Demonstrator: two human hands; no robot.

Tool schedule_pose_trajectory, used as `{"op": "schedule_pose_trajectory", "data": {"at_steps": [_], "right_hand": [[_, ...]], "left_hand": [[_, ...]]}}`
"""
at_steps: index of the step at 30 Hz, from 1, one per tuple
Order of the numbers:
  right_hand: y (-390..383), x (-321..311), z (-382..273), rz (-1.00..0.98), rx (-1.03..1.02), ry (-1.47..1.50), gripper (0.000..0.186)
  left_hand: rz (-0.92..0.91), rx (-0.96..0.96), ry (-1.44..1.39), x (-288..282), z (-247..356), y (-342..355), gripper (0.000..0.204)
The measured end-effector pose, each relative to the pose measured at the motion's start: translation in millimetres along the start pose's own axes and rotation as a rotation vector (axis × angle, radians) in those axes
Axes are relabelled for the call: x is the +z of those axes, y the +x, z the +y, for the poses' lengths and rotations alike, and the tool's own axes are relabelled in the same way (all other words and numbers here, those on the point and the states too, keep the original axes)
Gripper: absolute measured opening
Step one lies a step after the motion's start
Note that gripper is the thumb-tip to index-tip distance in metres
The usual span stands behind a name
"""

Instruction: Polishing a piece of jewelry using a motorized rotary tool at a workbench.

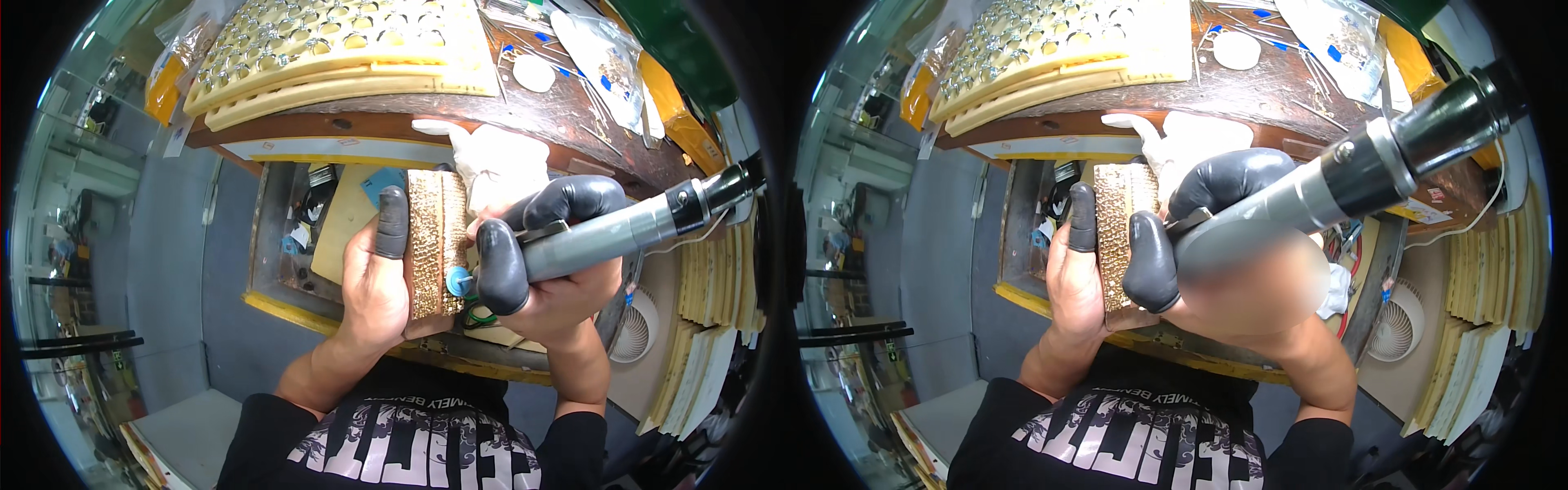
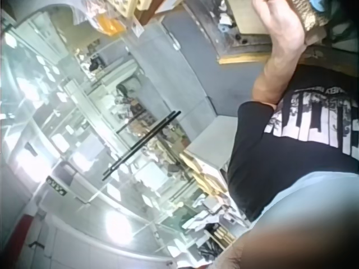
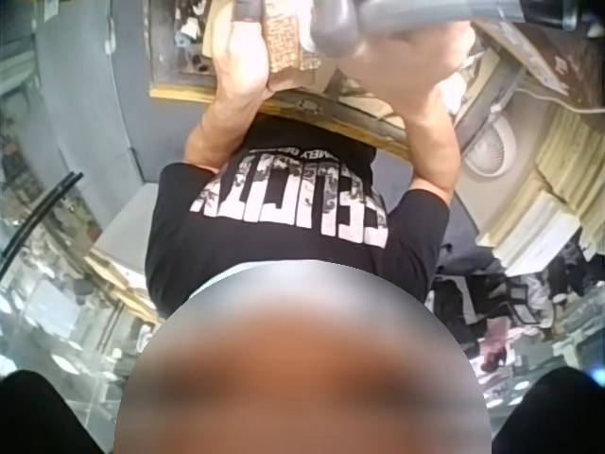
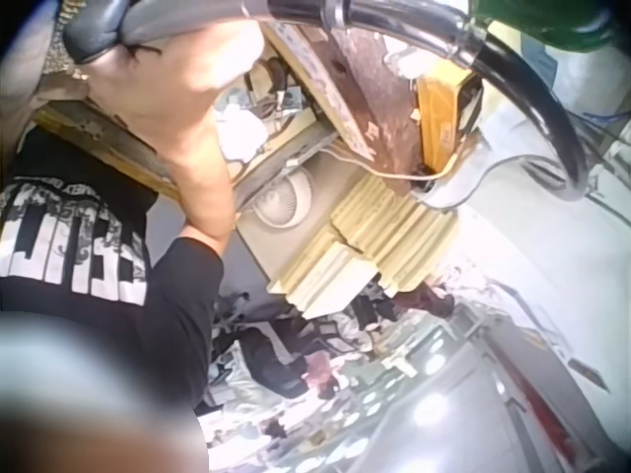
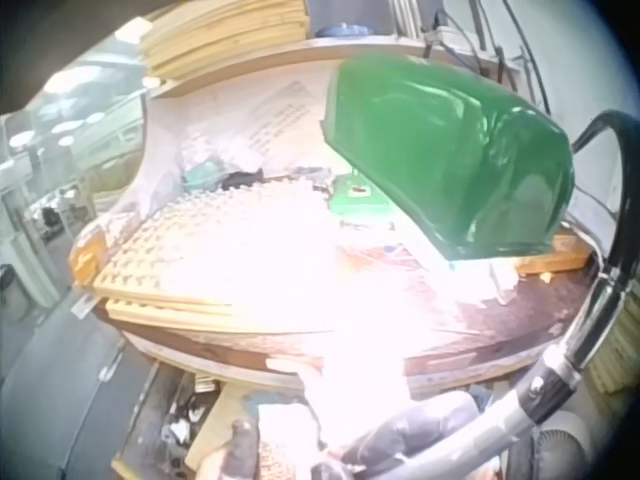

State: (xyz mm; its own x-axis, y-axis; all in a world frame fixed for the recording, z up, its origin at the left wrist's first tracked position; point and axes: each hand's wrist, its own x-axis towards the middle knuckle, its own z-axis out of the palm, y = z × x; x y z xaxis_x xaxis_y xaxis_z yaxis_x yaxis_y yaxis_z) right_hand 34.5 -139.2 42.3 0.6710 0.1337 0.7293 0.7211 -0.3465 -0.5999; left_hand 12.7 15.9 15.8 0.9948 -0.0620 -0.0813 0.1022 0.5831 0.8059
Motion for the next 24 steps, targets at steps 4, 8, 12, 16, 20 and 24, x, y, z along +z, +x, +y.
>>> {"op": "schedule_pose_trajectory", "data": {"at_steps": [4, 8, 12, 16, 20, 24], "right_hand": [[2.5, -0.4, -1.6, 0.006, -0.03, -0.013, 0.019], [0.7, 1.8, 3.8, 0.035, -0.037, 0.002, 0.02], [1.6, 0.0, 2.1, 0.027, -0.089, -0.059, 0.021], [-2.0, 4.2, 3.0, 0.025, -0.02, 0.0, 0.022], [0.6, -0.3, 2.5, 0.056, -0.072, -0.013, 0.024], [2.7, 3.3, 0.7, 0.054, -0.084, -0.035, 0.025]], "left_hand": [[0.005, 0.002, 0.002, -0.1, -0.7, 0.1, 0.048], [-0.003, 0.016, 0.011, -1.9, -1.8, -0.1, 0.047], [-0.002, 0.044, 0.031, -1.1, -2.7, 1.0, 0.046], [-0.008, 0.034, 0.04, -4.5, -1.8, -0.1, 0.046], [-0.017, 0.025, 0.061, -2.9, -2.3, -0.1, 0.047], [-0.041, 0.024, 0.029, -6.9, -4.0, 0.2, 0.048]]}}
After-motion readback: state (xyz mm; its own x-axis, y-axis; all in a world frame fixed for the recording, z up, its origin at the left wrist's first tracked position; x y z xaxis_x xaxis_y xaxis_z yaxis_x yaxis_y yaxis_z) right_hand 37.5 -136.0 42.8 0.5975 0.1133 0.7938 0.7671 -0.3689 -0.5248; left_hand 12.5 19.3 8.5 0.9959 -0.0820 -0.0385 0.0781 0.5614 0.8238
